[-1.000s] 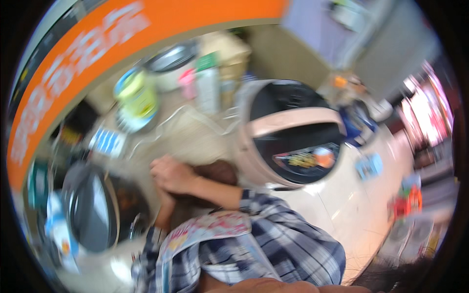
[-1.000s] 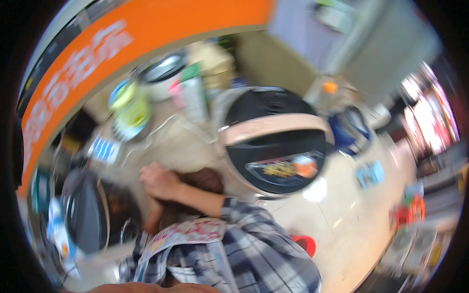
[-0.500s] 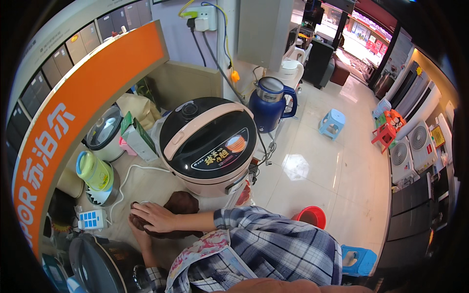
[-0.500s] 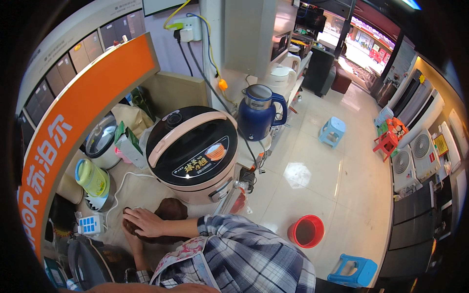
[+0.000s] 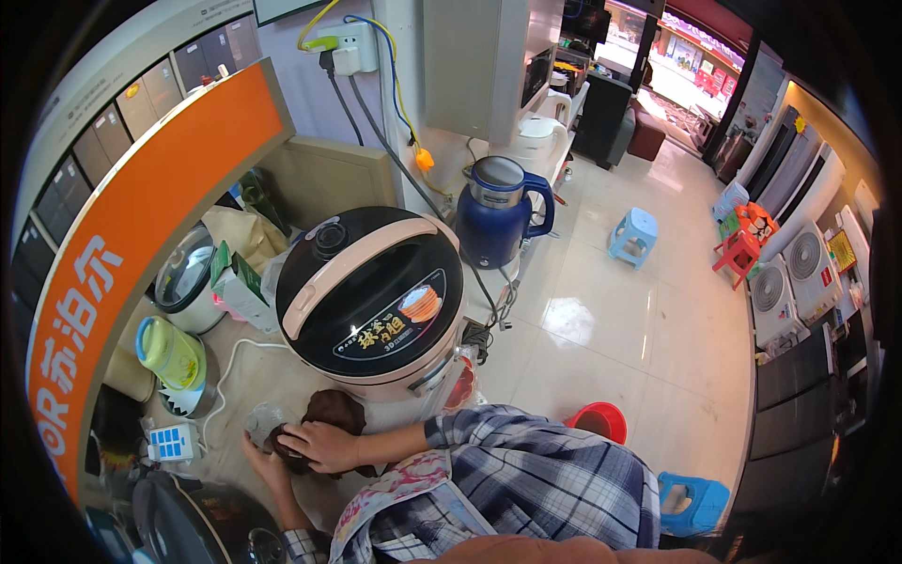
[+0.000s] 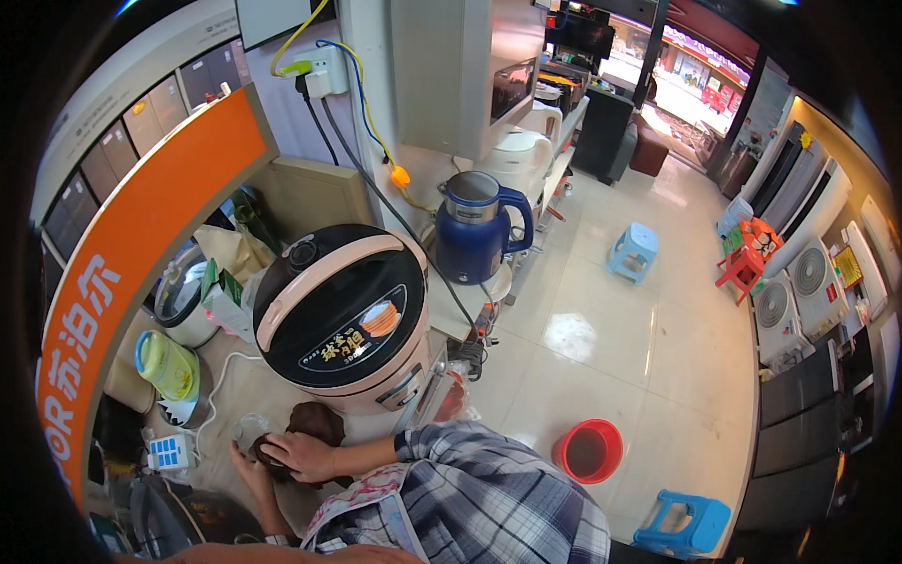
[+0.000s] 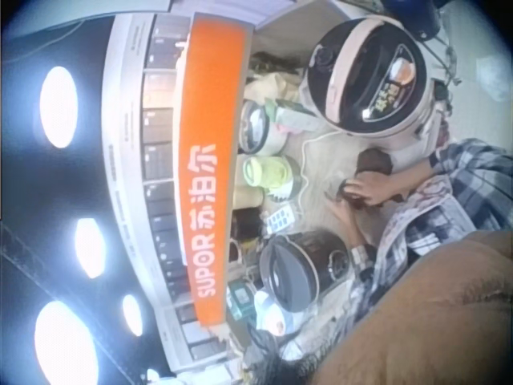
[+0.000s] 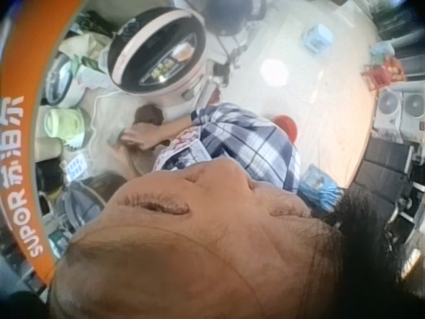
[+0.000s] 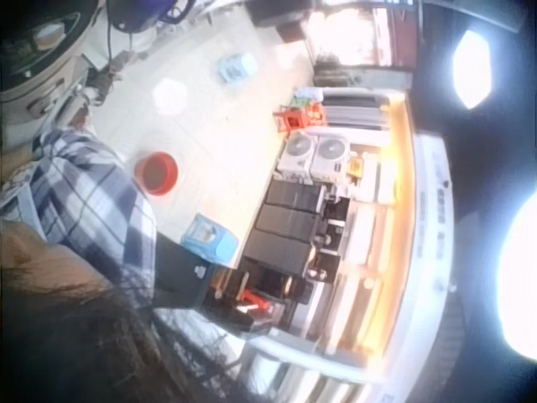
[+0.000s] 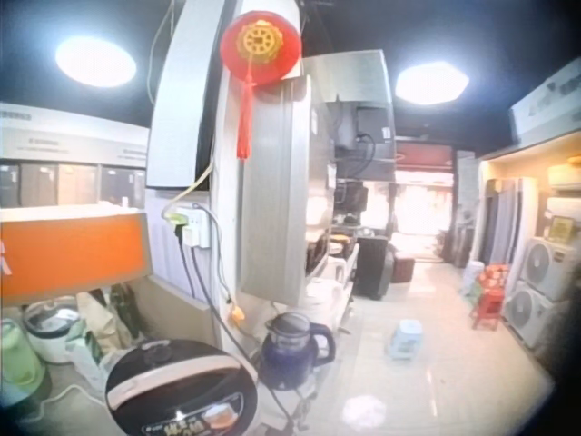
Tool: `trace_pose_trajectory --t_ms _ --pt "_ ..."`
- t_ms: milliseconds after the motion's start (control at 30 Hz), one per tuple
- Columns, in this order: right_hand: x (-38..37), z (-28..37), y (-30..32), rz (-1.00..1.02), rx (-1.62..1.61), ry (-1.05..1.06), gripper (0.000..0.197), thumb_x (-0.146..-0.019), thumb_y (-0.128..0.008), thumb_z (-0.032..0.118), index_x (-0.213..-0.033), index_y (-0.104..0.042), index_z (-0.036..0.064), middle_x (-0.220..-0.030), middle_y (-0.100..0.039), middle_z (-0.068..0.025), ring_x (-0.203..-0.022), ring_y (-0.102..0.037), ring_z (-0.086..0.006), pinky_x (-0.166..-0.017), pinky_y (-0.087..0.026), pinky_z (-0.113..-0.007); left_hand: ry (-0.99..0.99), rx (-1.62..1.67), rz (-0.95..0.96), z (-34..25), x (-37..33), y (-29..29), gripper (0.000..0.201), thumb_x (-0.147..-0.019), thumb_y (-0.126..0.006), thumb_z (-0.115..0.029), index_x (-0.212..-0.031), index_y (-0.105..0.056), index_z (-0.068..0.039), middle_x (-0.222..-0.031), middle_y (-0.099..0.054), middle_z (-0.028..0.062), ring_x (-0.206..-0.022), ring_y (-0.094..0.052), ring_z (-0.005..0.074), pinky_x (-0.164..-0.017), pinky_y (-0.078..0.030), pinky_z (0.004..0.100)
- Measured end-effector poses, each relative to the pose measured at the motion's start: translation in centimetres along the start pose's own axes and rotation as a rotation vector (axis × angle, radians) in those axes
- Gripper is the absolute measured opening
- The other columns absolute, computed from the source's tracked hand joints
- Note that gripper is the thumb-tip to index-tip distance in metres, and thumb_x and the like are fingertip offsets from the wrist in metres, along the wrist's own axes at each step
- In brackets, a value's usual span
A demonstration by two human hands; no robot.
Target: The person wipes the surfaces of several small kitchen appliances and a countertop using a brown cloth. They handle a black cylindrical device, a power strip, a rice cooker, a green thermos, a metal steamer insert, and a pink rice cooker, wiping each item and the surrounding counter area.
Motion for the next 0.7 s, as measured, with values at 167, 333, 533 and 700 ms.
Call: trace_pose_trajectory --t_ms 167,333,533,700 --pt "0.1 -2.3 -0.2 -0.059 -0.303 -0.106 0.058 -0.079 -0.072 0.014 -0.132 -0.053 0.0024 -0.115 -0.062 -0.0198 -0.098 -0.063 -0.0378 -0.086 -0.051 -0.041 -0.006 0.071 0.137 2.2 -2.1 0.1 0.080 -0.082 -0.077 -0.009 -0.150 -0.038 0.004 -0.150 -0.045 0.0227 -0.138 -0.046 0.0328 -0.116 -0.035 0.0411" --pt "-1.6 -3.9 5.3 -0.449 -0.627 -0.367 0.041 -0.085 -0.069 0.008 -0.125 -0.057 0.0020 -0.089 -0.063 -0.0124 -0.076 -0.061 -0.0186 -0.070 -0.049 -0.032 0.048 0.034 0.220 0.2 -4.1 1.0 0.080 -0.083 -0.077 -0.010 -0.150 -0.036 0.006 -0.150 -0.044 0.0254 -0.139 -0.044 0.0354 -0.117 -0.032 0.0417" --pt "-3.6 -5.0 5.4 -0.483 -0.441 -0.441 0.050 -0.090 -0.066 0.015 -0.136 -0.050 0.0050 -0.119 -0.061 -0.0179 -0.107 -0.061 -0.0298 -0.093 -0.048 -0.039 0.077 -0.008 0.040 -0.2 -5.8 0.3 0.072 -0.089 -0.074 -0.028 -0.144 -0.044 0.008 -0.144 -0.048 0.0291 -0.135 -0.047 0.0404 -0.114 -0.035 0.0441" --pt "-4.7 -2.9 1.3 -0.244 -0.124 -0.449 0.061 -0.091 -0.063 0.021 -0.146 -0.043 0.0059 -0.143 -0.051 -0.0225 -0.132 -0.047 -0.0405 -0.111 -0.038 -0.048 -0.060 -0.251 -0.148 -0.5 -6.2 -1.9 0.058 -0.091 -0.072 -0.035 -0.127 -0.057 0.008 -0.121 -0.061 0.0296 -0.114 -0.056 0.0469 -0.099 -0.044 0.0516"
Point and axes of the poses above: each hand's wrist, its own x-axis away from the middle knuckle, its own y-axis out of the back of the hand, z = x × y, the point moved 8 cm from there along -x, towards the middle knuckle
